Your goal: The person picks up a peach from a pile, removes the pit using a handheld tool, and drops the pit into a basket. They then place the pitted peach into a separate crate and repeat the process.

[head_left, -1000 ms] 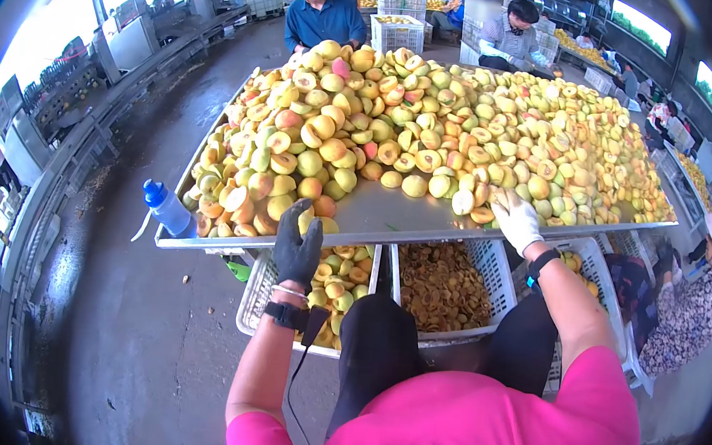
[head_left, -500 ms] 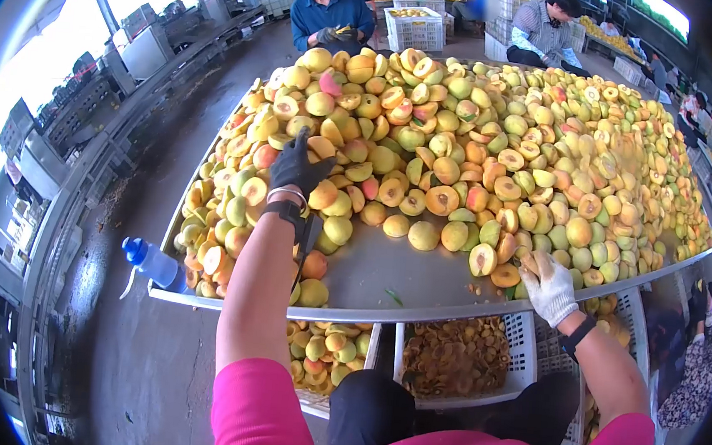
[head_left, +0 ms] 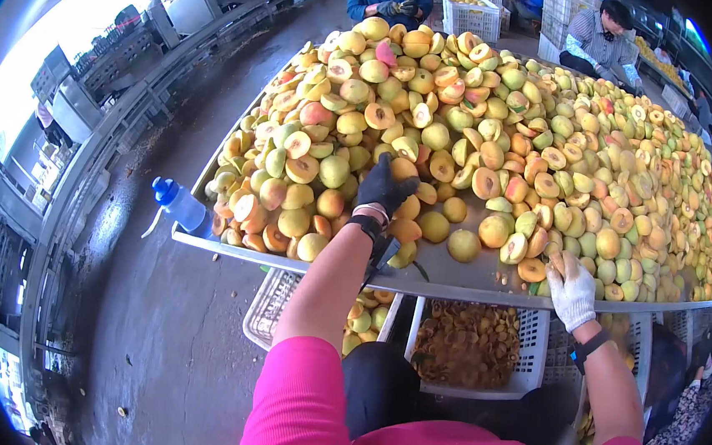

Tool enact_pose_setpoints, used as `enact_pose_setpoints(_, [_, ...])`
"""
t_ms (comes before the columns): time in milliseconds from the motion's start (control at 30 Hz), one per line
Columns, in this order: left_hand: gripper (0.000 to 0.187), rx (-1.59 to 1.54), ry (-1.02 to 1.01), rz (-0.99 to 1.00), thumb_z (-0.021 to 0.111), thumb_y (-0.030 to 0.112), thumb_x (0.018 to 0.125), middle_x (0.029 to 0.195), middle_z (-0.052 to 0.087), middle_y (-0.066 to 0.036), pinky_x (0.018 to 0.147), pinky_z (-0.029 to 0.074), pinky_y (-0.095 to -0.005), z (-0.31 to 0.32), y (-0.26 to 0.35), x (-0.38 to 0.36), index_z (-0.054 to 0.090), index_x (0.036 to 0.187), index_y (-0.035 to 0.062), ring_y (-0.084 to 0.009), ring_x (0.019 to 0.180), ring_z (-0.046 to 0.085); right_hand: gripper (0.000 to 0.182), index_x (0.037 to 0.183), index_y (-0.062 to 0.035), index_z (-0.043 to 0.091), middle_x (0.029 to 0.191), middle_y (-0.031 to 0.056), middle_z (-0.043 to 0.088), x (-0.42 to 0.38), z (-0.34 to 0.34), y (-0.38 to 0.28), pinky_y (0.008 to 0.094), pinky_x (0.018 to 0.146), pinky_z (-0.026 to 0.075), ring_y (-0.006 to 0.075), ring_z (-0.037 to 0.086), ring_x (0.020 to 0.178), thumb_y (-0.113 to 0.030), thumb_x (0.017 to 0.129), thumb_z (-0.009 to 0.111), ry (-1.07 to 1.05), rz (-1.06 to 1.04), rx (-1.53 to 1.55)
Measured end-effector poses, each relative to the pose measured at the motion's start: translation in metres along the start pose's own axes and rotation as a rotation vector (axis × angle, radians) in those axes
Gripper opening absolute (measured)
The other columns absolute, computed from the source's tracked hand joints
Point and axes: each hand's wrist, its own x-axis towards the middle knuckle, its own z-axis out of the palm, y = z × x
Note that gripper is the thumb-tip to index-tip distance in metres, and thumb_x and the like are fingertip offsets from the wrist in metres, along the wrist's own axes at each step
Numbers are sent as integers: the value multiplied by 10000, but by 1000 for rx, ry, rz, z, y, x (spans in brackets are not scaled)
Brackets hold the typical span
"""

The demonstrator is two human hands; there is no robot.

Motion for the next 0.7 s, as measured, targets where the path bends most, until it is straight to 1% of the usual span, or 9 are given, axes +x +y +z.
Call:
enact_pose_setpoints(33, [818,-123,-71,-77,800,462,722,1195,643,-230,951,485,-445,4,2,-8,439,1343,70,-398,1130,612,269,1029,-44,532,912,188,643,0,0,1,487,700,503,420,627,828,-209,878,682,10,-2,-14])
enact_pose_setpoints(100, [861,-140,-211,-47,786,504,746,1254,623,-224,997,464,-418,5,18,-18,441,1398,59,-374,1183,595,277,1046,-46,532,918,199,643,0,1,5,489,702,502,425,626,833,-218,883,677,-8,0,-2])
enact_pose_setpoints(167, [856,-108,-468,30,779,511,758,1295,592,-234,1018,449,-417,-3,40,-22,448,1407,62,-359,1218,571,277,1049,-47,535,929,204,646,0,1,5,489,705,502,429,625,839,-224,888,673,-5,-8,6])
enact_pose_setpoints(233, [781,-5,-499,163,756,484,801,1342,558,-209,1044,427,-416,-1,53,-26,472,1406,81,-349,1247,546,274,1049,-47,536,940,205,650,1,5,10,489,709,502,433,624,845,-232,894,668,33,-17,19])
enact_pose_setpoints(300, [679,-37,-375,304,747,435,819,1313,572,-180,1021,444,-422,-14,53,-37,517,1358,91,-364,1207,565,273,1047,-47,538,950,206,654,-3,4,9,488,713,502,436,624,850,-237,898,664,19,2,26])
enact_pose_setpoints(400, [558,-14,102,427,777,333,777,1242,591,-170,936,495,-435,-62,33,-56,575,1243,101,-391,1105,596,270,1049,-46,543,954,208,657,-1,4,9,487,720,502,436,625,855,-236,900,664,-1,15,13])
enact_pose_setpoints(433, [548,66,178,364,786,280,763,1238,597,-162,927,502,-427,-84,26,-65,580,1238,99,-377,1099,604,272,1054,-47,544,953,209,657,-1,5,11,487,720,502,435,625,855,-237,900,664,4,10,16])
enact_pose_setpoints(467, [525,164,368,434,775,258,765,1229,602,-165,927,503,-430,-91,-4,-62,586,1230,102,-374,1089,609,273,1059,-49,546,952,209,657,-1,6,12,487,720,502,435,626,854,-238,901,663,8,5,18])
enact_pose_setpoints(700, [706,516,667,-101,780,355,742,1445,418,-245,1104,356,-459,-165,-94,-91,520,1337,77,-391,1348,409,312,1128,-71,549,957,212,658,-2,6,11,494,725,502,435,627,856,-257,906,664,24,-29,-33])
